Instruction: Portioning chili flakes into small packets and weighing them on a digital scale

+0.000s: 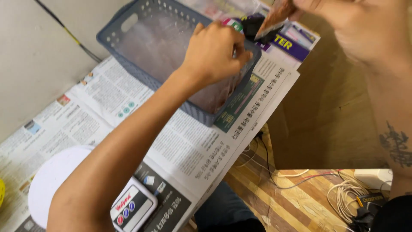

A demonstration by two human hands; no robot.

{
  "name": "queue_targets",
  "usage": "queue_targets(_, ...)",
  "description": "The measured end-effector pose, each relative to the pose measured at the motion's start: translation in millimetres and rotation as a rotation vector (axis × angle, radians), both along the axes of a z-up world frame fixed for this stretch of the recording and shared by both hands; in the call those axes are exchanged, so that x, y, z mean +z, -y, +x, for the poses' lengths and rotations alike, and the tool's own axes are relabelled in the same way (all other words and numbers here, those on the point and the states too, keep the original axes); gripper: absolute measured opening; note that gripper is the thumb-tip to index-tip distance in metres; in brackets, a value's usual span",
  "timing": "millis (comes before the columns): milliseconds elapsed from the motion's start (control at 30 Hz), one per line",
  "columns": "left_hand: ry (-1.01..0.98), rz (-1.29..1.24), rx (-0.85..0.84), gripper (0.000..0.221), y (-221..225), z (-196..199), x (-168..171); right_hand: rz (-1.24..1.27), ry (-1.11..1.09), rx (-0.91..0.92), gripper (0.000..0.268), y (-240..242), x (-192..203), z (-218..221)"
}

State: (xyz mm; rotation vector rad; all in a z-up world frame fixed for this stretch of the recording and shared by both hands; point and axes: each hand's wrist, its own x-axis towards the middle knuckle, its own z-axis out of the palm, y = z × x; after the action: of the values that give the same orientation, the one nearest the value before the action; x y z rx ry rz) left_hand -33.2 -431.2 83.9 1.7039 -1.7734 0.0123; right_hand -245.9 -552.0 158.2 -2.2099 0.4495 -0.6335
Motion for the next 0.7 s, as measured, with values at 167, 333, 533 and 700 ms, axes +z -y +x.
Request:
queue_targets(167, 0.182, 0.203, 0.052, 0.021, 17.4, 2.1, -2.0, -0.063, 0.034, 0.155, 0.006, -26.9, 23.4, 8.5)
queue_targets(333, 0.273, 0.149, 0.071, 0.014, 27.6, 18.4, -13.3, -0.135, -0.125, 0.287, 0.009, -17.0, 29.9, 27.9)
queue_targets(533, 0.383, 0.119, 0.168, 0.008, 35.4, 37.9, -27.6, -0.275, -0.387, 0.349, 0.004, -10.0, 24.2, 55.5)
queue_targets(700, 0.296, 0.199, 0.124, 0.009, 35.5, 38.6, -27.3, -0.447, -0.639, 0.428, 0.008, -2.9, 14.0, 81.9)
